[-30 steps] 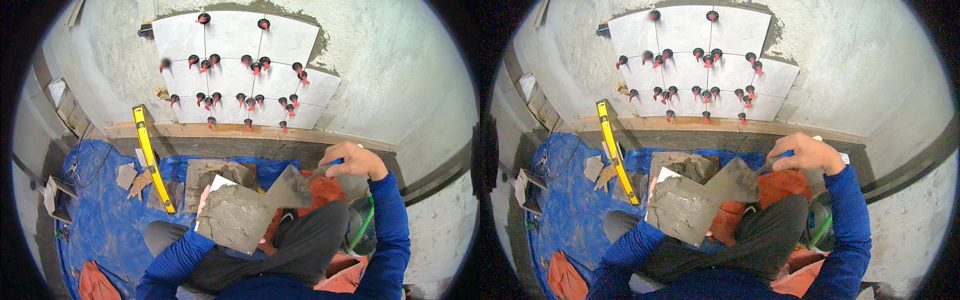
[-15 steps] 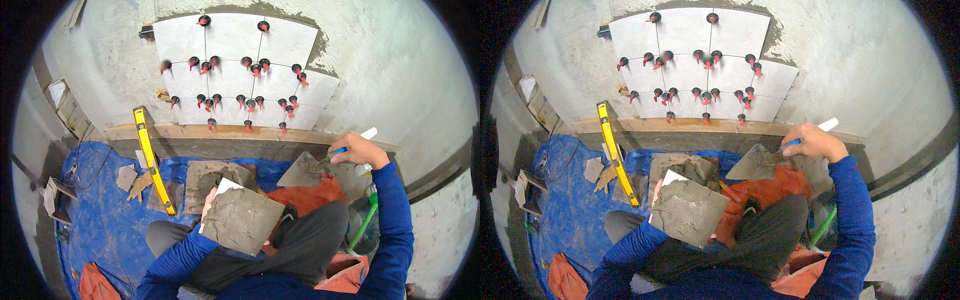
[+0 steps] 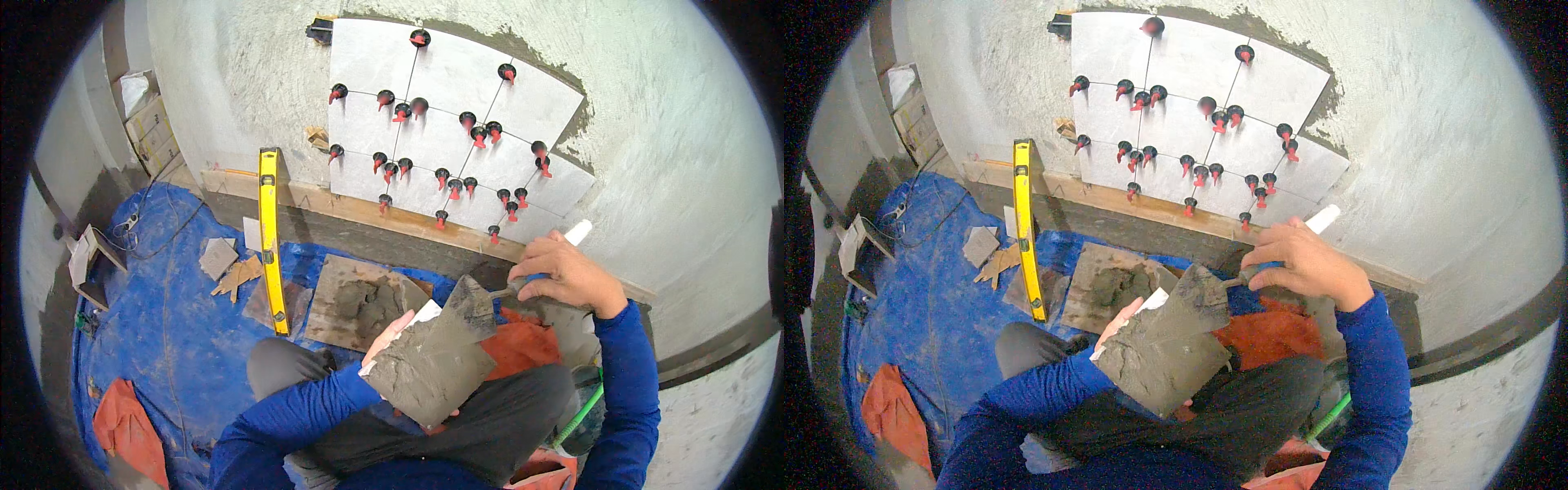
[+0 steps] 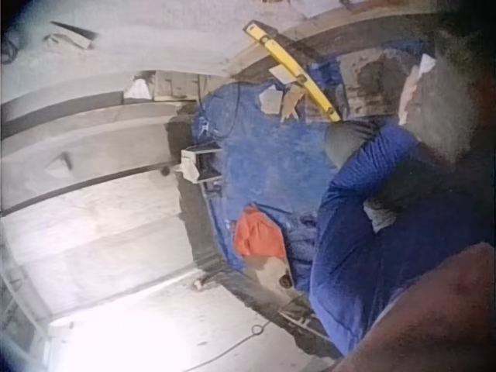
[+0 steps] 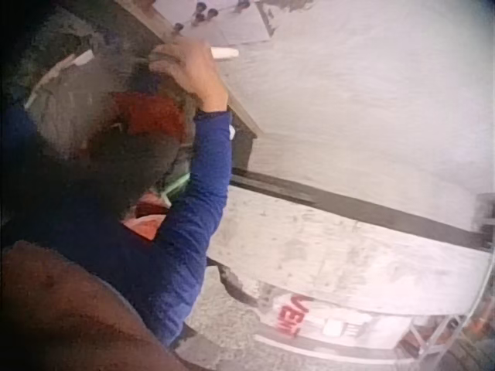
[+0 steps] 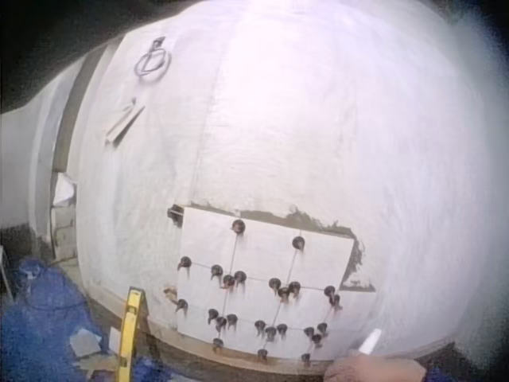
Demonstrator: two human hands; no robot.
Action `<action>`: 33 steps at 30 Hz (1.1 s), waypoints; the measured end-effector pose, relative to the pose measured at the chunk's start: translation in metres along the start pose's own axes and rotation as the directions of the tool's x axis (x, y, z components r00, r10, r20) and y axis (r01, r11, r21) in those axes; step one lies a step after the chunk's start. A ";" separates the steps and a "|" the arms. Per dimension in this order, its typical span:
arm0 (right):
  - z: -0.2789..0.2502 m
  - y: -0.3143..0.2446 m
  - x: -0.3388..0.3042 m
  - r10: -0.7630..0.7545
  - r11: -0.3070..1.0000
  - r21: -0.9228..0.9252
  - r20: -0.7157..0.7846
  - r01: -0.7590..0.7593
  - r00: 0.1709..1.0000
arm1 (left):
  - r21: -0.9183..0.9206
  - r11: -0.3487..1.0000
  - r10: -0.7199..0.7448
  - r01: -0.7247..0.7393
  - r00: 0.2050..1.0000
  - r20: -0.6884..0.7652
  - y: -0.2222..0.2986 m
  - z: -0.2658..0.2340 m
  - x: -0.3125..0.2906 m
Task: The person applies adhesive to the back of a white ceramic tile using a trowel, then places it onto a wall section where other tiles are already set with leveling clips. They use a rubber mallet to tap the tile into place and a spirit level to check alignment.
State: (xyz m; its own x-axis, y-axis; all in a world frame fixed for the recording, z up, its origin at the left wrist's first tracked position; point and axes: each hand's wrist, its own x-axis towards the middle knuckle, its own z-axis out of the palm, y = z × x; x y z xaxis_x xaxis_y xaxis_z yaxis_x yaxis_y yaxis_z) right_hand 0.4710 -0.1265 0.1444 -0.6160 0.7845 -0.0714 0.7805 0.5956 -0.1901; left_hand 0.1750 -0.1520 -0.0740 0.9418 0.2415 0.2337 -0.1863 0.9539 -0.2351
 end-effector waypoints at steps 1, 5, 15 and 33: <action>0.001 0.003 0.005 0.017 1.000 0.009 0.003 -0.017 1.000 | 0.001 1.000 -0.013 0.013 1.000 0.008 0.000 -0.002 0.000; 0.007 0.020 0.018 0.100 0.993 0.054 0.063 -0.103 0.993 | 0.004 1.000 0.002 -0.002 1.000 -0.021 0.000 -0.005 -0.001; -0.015 0.043 -0.018 0.235 0.964 -0.073 -0.216 -0.256 0.948 | 0.042 0.971 0.238 -0.237 0.970 -0.044 0.015 0.015 -0.010; -0.002 -0.070 -0.010 -0.180 0.876 -0.483 -0.332 -0.002 0.926 | 0.150 0.919 0.333 -0.365 0.921 0.201 0.026 0.039 0.010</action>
State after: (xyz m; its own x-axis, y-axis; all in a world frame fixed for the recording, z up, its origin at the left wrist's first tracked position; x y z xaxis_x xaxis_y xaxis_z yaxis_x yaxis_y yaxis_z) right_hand 0.4229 -0.1751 0.1604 -0.6759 0.6763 0.2928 0.7364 0.6033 0.3063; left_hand 0.1688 -0.1175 -0.0410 0.7492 0.5761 0.3268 -0.5569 0.8150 -0.1600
